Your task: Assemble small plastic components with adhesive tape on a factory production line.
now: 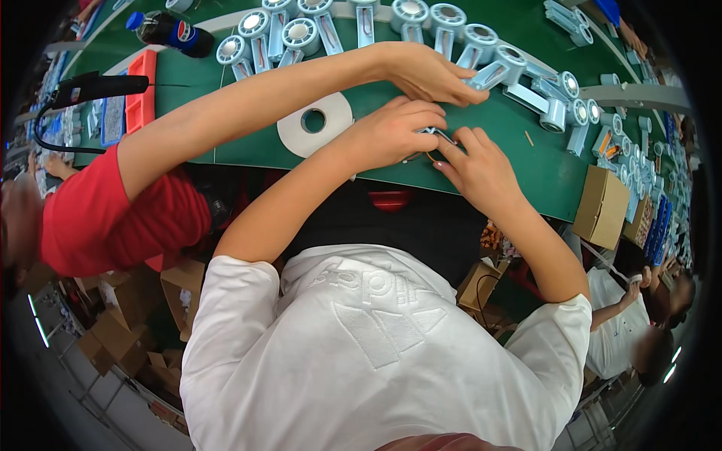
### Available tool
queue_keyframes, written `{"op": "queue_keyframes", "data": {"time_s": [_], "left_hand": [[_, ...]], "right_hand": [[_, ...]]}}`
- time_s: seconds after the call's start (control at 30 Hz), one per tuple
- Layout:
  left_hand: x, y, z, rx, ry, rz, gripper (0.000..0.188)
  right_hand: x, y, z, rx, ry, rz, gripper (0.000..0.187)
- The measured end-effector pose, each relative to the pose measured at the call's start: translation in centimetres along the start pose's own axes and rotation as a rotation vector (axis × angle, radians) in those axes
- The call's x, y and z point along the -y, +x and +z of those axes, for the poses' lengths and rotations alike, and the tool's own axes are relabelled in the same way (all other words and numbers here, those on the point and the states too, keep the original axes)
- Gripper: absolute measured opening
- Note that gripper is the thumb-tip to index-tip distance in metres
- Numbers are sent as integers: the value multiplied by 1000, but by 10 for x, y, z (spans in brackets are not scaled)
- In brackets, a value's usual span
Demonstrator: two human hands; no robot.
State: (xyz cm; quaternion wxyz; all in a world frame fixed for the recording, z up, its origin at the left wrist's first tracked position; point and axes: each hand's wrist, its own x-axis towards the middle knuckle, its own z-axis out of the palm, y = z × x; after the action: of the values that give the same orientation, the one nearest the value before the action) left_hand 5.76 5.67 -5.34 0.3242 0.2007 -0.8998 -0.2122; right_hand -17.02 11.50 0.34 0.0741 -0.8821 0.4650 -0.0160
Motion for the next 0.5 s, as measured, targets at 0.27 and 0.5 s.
{"op": "queue_keyframes", "data": {"time_s": [0.27, 0.5], "left_hand": [[-11, -1, 2, -46, 91, -9, 20], [-33, 3, 9, 33, 173, -108, 24]], "right_hand": [[-26, -26, 1, -253, 217, -54, 33], [-23, -42, 36, -199, 1225, 583, 20]]}}
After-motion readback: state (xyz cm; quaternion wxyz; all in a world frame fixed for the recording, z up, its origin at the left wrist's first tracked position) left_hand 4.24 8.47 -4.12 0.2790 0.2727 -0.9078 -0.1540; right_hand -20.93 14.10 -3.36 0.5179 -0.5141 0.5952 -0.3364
